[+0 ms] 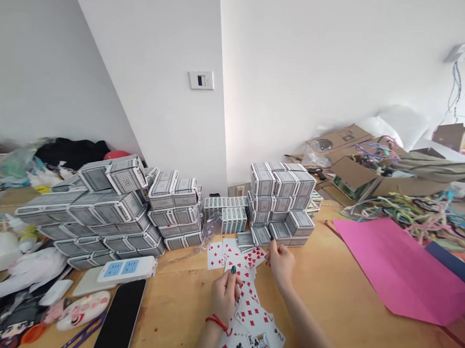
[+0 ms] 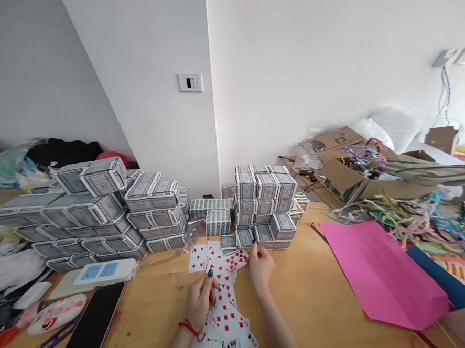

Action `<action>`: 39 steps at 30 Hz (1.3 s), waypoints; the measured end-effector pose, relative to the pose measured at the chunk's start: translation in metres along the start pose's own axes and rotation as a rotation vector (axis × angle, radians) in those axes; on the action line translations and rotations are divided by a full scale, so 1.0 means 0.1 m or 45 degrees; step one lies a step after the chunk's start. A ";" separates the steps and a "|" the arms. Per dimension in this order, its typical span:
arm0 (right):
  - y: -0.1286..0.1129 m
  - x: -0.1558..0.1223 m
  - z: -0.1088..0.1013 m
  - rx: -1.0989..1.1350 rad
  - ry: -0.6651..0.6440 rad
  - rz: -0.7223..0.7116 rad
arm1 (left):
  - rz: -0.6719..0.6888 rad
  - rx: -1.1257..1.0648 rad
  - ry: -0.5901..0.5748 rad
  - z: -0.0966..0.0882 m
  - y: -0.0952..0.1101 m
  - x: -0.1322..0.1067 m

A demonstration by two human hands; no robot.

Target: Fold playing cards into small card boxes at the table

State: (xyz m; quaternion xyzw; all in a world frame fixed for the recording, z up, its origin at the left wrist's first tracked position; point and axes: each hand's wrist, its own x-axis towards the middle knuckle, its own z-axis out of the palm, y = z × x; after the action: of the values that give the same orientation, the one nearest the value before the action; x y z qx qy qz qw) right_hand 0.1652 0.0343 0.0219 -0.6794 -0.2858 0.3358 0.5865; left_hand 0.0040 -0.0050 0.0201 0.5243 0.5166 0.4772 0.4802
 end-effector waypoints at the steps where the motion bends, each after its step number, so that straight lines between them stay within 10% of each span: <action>1: 0.00 -0.06 0.01 -0.191 0.042 -0.208 | -0.002 0.004 -0.015 0.00 0.00 0.00; 7: -0.01 -0.19 0.11 -0.970 -0.411 -1.229 | 0.015 0.041 -0.051 -0.01 -0.08 0.04; 18: 0.03 -0.02 0.25 -1.330 -0.492 -1.073 | -0.009 -0.058 0.003 -0.02 -0.10 0.03; 24: -0.13 -0.06 0.16 -1.115 -0.521 -1.181 | -0.029 -0.224 0.086 -0.02 -0.02 0.06; 29: -0.15 -0.39 -0.11 -0.766 -0.703 -0.858 | -0.031 -0.357 0.272 -0.12 0.03 0.11; 34: 0.37 -0.80 -0.54 -0.871 -1.101 -0.903 | -0.031 -0.384 0.410 -0.25 -0.01 0.16; 39: 1.00 -0.84 -0.78 -1.130 -1.053 -1.169 | -0.008 -0.343 0.475 -0.31 -0.05 0.22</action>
State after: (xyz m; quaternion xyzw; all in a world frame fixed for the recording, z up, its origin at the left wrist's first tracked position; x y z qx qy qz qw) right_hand 0.1749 -0.0937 -0.0599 -0.4831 -0.8447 0.1389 0.1841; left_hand -0.0270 0.0174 0.0175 0.3564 0.5296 0.6292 0.4435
